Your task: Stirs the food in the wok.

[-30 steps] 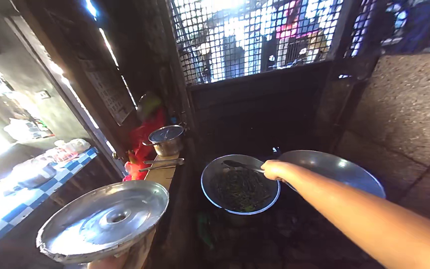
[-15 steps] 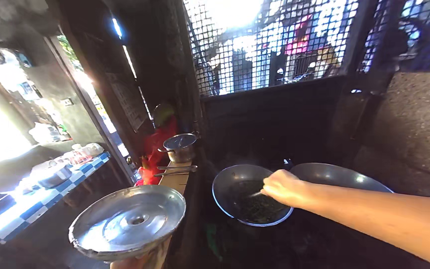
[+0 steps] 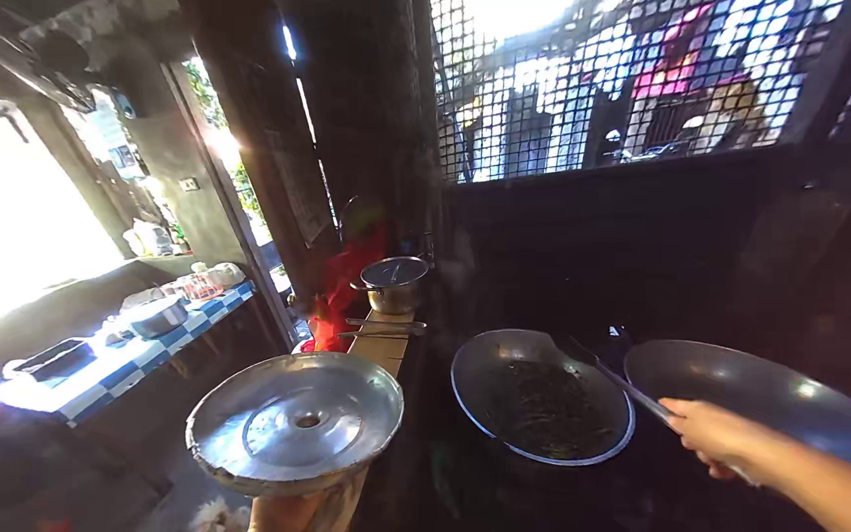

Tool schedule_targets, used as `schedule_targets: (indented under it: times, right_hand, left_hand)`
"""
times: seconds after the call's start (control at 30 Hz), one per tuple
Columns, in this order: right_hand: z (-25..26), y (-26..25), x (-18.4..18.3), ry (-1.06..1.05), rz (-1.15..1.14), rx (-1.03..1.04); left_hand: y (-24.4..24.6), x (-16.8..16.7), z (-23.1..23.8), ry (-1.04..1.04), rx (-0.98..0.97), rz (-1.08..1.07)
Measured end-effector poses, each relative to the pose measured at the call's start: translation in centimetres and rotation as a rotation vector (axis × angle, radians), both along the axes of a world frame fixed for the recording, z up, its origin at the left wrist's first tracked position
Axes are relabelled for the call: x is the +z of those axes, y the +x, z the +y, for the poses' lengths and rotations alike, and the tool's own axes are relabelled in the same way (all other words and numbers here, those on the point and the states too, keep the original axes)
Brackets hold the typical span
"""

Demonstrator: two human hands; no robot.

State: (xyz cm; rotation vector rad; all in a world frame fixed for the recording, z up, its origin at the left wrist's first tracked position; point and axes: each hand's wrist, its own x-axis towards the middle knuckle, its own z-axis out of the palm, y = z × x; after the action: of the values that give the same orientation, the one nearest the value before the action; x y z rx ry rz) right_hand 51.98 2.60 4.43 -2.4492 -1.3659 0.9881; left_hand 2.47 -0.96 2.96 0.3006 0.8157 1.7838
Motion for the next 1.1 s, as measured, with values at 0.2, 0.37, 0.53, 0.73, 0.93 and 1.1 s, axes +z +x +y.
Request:
schedule_targets:
  times: [0.2, 0.37, 0.53, 0.73, 0.93, 1.1]
  right_hand:
    - [1.3, -3.5, -4.7, 0.074, 0.49, -0.398]
    - [6.8, -6.5, -3.1, 0.019, 0.456, -0.156]
    - [7.2, -8.8, 1.5, -0.143, -0.084, 0.432]
    - [2.1, -8.0, 5.7, -0.148, -0.629, 0.912]
    - [-2.1, -0.3, 7.2, 0.129, -0.934, 1.049]
    - [-4.8, 4.8, 8.5, 0.324, -1.052, 0.938]
  left_hand:
    - [-1.5, -2.4, 0.7, 0.107, -0.001, -0.002]
    - [-3.5, -5.3, 1.5, 0.204, -0.043, 0.074]
    - [-1.9, -2.7, 0.7, 0.048, -0.001, 0.078]
    - [-2.2, -3.7, 0.8, 0.186, -0.065, 0.077]
    - [-1.9, -2.8, 0.4, 0.123, -0.068, 0.177]
    - [-1.8, -2.7, 0.5, 0.101, -0.014, 0.244]
